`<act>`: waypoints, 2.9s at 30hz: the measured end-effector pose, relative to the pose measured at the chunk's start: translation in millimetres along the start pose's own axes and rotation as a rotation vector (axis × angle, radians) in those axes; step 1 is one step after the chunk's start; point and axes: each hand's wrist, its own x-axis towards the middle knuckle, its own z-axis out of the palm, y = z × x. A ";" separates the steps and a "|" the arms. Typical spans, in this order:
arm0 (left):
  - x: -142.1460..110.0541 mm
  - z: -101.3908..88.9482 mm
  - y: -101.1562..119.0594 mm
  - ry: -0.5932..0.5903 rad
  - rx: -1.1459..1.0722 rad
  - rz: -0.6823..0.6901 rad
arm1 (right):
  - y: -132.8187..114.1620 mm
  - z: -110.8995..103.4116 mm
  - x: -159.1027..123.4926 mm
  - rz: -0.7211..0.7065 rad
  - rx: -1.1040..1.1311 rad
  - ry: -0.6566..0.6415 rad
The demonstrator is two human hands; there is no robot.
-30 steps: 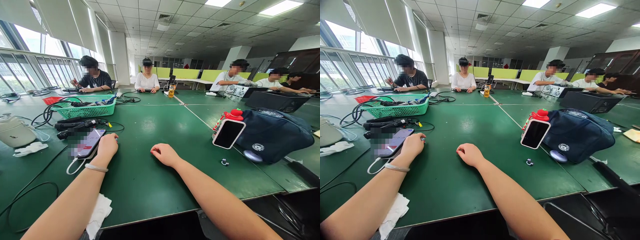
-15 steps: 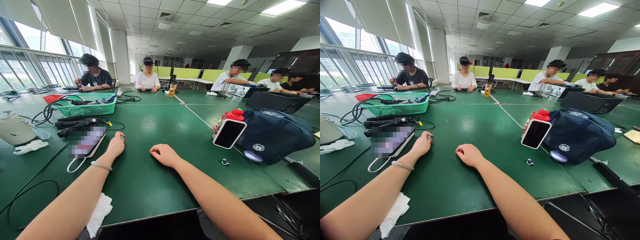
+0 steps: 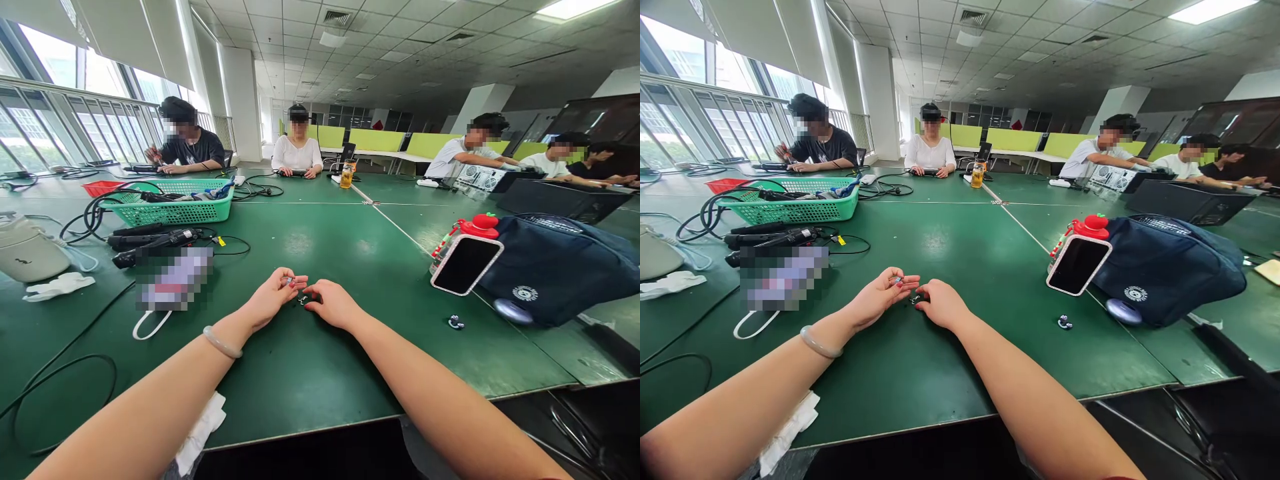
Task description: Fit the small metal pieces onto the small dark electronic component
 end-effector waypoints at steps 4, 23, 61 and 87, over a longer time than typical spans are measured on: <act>1.7 -6.8 0.5 0.058 0.127 0.063 | -2.6 3.2 0.5 -0.025 -0.020 0.008; 5.9 -20.2 -7.3 0.117 0.444 0.042 | 2.7 -12.5 -1.8 0.015 0.030 0.028; 4.3 -16.1 -5.6 0.036 0.474 0.027 | 0.9 -8.3 1.3 0.152 0.653 0.047; -5.1 -3.0 4.0 0.063 0.702 0.209 | -6.9 -3.2 0.6 0.122 0.556 0.244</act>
